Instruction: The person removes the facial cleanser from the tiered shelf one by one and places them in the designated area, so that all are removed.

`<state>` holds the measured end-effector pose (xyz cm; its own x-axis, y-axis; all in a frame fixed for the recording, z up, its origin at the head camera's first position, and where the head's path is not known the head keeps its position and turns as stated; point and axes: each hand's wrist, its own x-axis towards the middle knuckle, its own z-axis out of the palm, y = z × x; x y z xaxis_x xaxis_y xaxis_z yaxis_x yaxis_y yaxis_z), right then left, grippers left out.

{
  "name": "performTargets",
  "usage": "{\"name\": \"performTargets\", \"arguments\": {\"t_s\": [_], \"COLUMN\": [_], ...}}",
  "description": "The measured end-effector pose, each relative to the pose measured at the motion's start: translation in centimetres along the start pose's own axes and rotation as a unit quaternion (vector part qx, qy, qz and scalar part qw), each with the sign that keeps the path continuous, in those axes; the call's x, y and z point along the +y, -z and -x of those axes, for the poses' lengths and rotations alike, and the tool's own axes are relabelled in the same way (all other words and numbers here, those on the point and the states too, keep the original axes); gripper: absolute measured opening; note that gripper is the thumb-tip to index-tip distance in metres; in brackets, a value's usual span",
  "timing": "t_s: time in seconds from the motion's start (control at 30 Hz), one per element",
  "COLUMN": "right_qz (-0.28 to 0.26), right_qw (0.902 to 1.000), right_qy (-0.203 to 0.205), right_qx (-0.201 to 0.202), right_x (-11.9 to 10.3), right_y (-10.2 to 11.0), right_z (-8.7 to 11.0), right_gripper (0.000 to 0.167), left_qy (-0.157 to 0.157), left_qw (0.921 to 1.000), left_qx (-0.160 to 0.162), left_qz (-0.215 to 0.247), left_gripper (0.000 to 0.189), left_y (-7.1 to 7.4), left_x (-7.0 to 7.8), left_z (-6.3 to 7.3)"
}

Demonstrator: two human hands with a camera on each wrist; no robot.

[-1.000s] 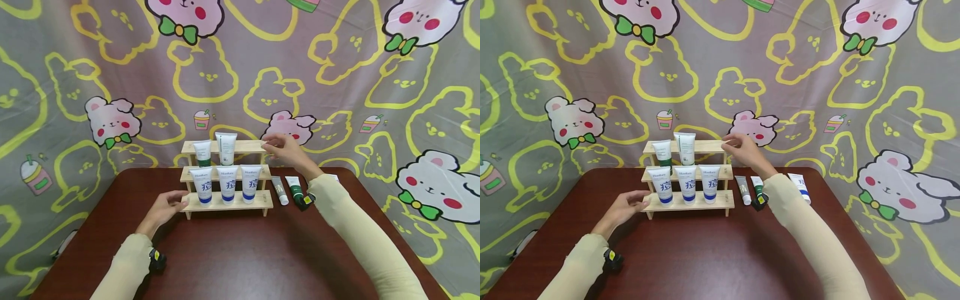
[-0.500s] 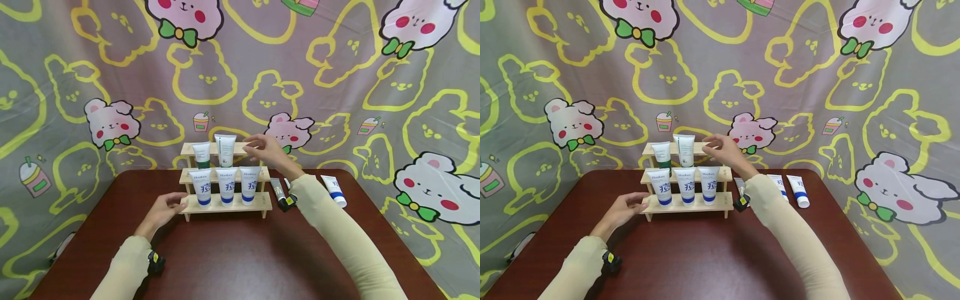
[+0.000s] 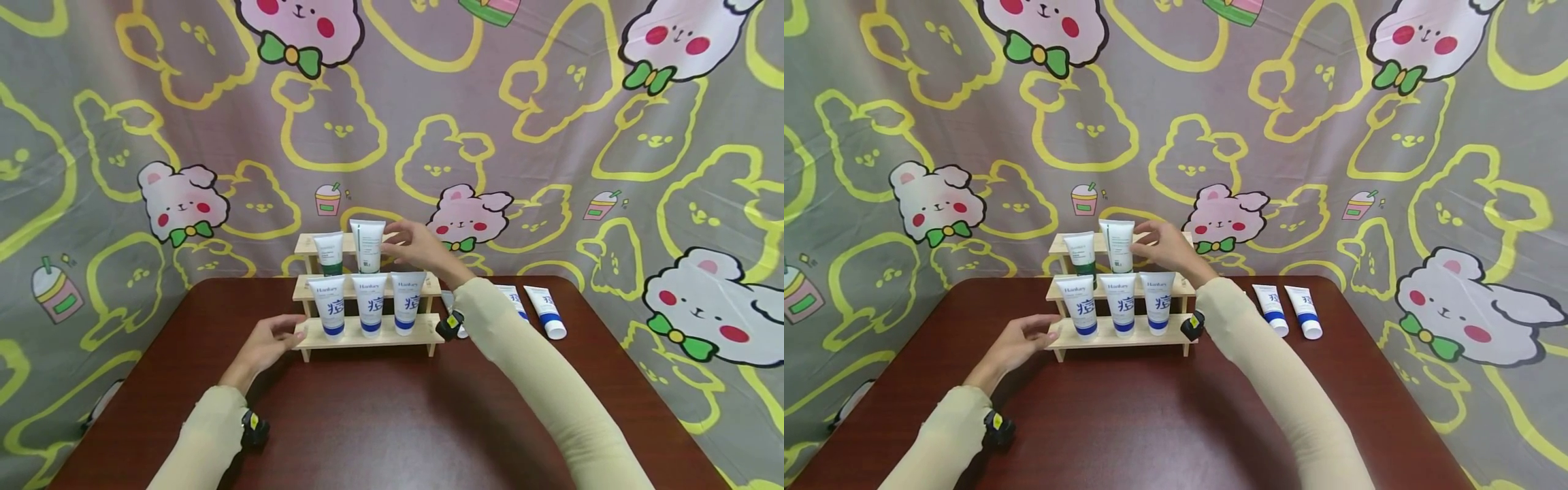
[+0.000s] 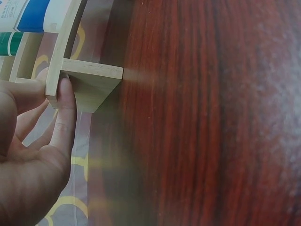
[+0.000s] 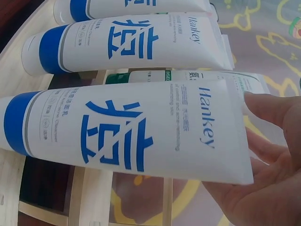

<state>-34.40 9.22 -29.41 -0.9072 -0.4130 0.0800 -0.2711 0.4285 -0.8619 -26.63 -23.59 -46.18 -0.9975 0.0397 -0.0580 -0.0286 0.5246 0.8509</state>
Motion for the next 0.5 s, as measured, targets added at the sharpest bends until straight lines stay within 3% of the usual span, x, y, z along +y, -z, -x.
{"name": "performTargets", "arguments": {"t_s": [0.2, 0.5], "right_qz": [-0.008, 0.015], "right_qw": [0.9997, 0.9994], "right_qy": [-0.015, -0.022], "right_qx": [-0.02, -0.024], "right_x": [-0.2, -0.5], "right_y": [-0.5, -1.4], "right_z": [-0.6, -1.1], "right_gripper": [0.054, 0.043], "left_qy": [0.003, 0.005], "left_qw": [1.0, 1.0], "left_qx": [-0.001, -0.003], "left_qz": [0.0, -0.001], "left_gripper": [0.045, 0.046], "left_y": [0.0, 0.0], "left_x": [0.0, 0.0], "left_z": [0.0, 0.0]}}
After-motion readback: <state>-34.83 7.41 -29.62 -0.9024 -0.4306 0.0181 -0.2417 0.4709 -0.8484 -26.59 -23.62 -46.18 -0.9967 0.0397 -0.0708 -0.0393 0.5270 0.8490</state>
